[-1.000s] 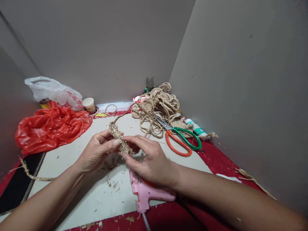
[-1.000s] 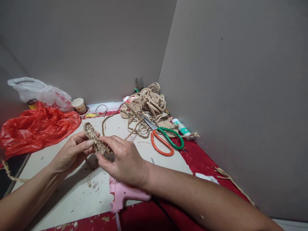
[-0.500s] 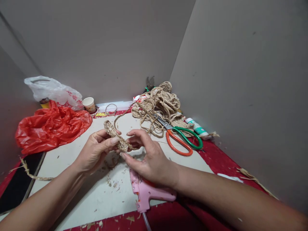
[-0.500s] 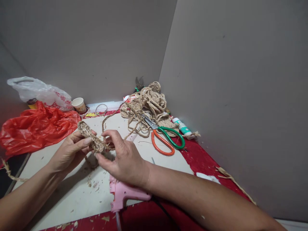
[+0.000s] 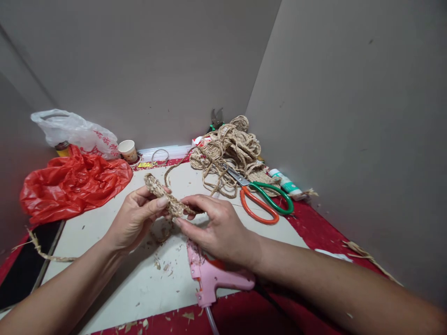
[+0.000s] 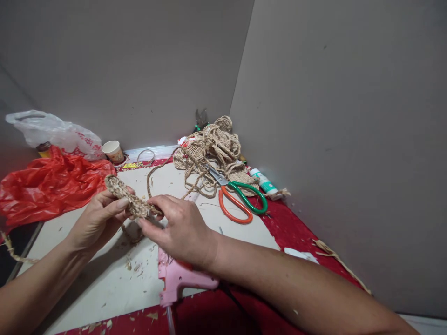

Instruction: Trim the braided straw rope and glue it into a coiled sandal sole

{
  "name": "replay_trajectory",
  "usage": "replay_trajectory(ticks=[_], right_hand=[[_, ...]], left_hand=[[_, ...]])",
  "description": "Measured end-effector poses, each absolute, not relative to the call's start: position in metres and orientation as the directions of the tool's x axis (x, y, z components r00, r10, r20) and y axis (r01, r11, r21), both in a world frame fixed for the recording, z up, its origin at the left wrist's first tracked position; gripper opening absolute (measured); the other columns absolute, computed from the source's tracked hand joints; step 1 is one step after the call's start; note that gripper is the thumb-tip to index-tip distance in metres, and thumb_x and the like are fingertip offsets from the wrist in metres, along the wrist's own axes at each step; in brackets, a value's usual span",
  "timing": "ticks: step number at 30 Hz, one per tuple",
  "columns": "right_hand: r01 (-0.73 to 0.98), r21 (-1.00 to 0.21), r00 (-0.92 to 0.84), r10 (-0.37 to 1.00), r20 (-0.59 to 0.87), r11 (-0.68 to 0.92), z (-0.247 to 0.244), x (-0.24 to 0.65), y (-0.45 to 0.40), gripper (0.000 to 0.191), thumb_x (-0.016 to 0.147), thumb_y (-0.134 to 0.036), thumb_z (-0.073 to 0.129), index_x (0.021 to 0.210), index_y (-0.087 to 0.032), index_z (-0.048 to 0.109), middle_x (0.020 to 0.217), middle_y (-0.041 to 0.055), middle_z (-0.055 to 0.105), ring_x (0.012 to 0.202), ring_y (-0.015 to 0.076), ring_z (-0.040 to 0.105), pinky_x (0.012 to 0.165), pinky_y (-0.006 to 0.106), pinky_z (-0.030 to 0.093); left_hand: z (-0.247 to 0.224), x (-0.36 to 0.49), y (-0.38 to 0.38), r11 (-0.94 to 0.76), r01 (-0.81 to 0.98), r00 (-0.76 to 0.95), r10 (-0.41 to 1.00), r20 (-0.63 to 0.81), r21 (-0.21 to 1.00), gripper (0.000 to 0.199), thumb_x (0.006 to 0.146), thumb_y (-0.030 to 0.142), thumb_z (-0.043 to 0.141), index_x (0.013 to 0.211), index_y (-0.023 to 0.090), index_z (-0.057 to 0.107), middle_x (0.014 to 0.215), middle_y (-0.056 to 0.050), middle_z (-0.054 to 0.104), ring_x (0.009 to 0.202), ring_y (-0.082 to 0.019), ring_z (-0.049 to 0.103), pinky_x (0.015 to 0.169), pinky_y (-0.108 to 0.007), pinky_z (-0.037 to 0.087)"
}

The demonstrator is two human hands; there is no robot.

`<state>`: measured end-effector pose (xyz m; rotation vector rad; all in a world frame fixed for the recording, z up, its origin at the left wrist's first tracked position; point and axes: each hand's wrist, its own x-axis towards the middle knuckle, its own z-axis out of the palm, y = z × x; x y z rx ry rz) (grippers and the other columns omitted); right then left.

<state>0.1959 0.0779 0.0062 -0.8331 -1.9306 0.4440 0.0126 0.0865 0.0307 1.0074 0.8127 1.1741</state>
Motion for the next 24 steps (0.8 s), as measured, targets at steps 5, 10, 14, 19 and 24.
replay_trajectory(ticks=[5, 10, 14, 19, 24], right_hand=[[0.336, -0.656, -0.31, 0.737, 0.601, 0.676, 0.009, 0.196, 0.077, 0.011, 0.084, -0.023, 0.063, 0.092, -0.016, 0.064, 0.08, 0.0032, 0.07, 0.069, 0.0143, 0.064, 0.066, 0.026, 0.05], [0.298, -0.671, -0.321, 0.733, 0.6, 0.679, 0.011, 0.197, 0.076, 0.008, 0.083, -0.02, 0.062, 0.09, -0.016, 0.065, 0.078, 0.0026, 0.069, 0.068, 0.014, 0.062, 0.066, 0.026, 0.049], [0.295, -0.653, -0.339, 0.716, 0.611, 0.697, 0.01, 0.197, 0.074, 0.008, 0.082, -0.019, 0.062, 0.09, -0.016, 0.065, 0.078, 0.0025, 0.068, 0.068, 0.0141, 0.062, 0.066, 0.026, 0.049], [0.3, -0.626, -0.322, 0.694, 0.644, 0.72, 0.011, 0.195, 0.073, 0.015, 0.08, -0.016, 0.062, 0.094, -0.017, 0.066, 0.079, 0.0027, 0.07, 0.068, 0.015, 0.064, 0.065, 0.026, 0.051], [0.305, -0.595, -0.345, 0.668, 0.659, 0.744, 0.009, 0.195, 0.074, 0.032, 0.076, -0.02, 0.067, 0.108, -0.019, 0.065, 0.082, 0.0027, 0.07, 0.069, 0.0173, 0.065, 0.066, 0.029, 0.055]], left_hand=[[0.03, 0.015, 0.082, 0.092, -0.358, 0.187, 0.982, -0.025, 0.929, 0.022, 0.069, 0.025, 0.083, 0.089, 0.018, 0.075, 0.075, 0.0, 0.071, 0.066, -0.011, 0.064, 0.063, -0.02, 0.051], [0.027, 0.01, 0.082, 0.1, -0.276, 0.278, 0.96, -0.02, 0.956, 0.033, 0.067, 0.025, 0.084, 0.098, 0.018, 0.075, 0.079, -0.003, 0.074, 0.065, -0.011, 0.063, 0.062, -0.02, 0.05], [0.024, 0.008, 0.081, 0.075, -0.217, 0.268, 0.963, -0.014, 0.973, 0.026, 0.068, 0.024, 0.084, 0.091, 0.016, 0.076, 0.079, -0.005, 0.076, 0.068, -0.014, 0.065, 0.066, -0.023, 0.05], [0.025, 0.01, 0.079, 0.012, -0.212, 0.259, 0.965, 0.045, 0.977, 0.024, 0.069, 0.026, 0.083, 0.089, 0.014, 0.075, 0.081, -0.008, 0.076, 0.072, -0.017, 0.068, 0.07, -0.027, 0.051], [0.029, 0.014, 0.073, -0.059, -0.233, 0.227, 0.967, 0.113, 0.971, 0.025, 0.069, 0.028, 0.082, 0.09, 0.015, 0.075, 0.077, -0.007, 0.076, 0.07, -0.018, 0.067, 0.07, -0.029, 0.051]])
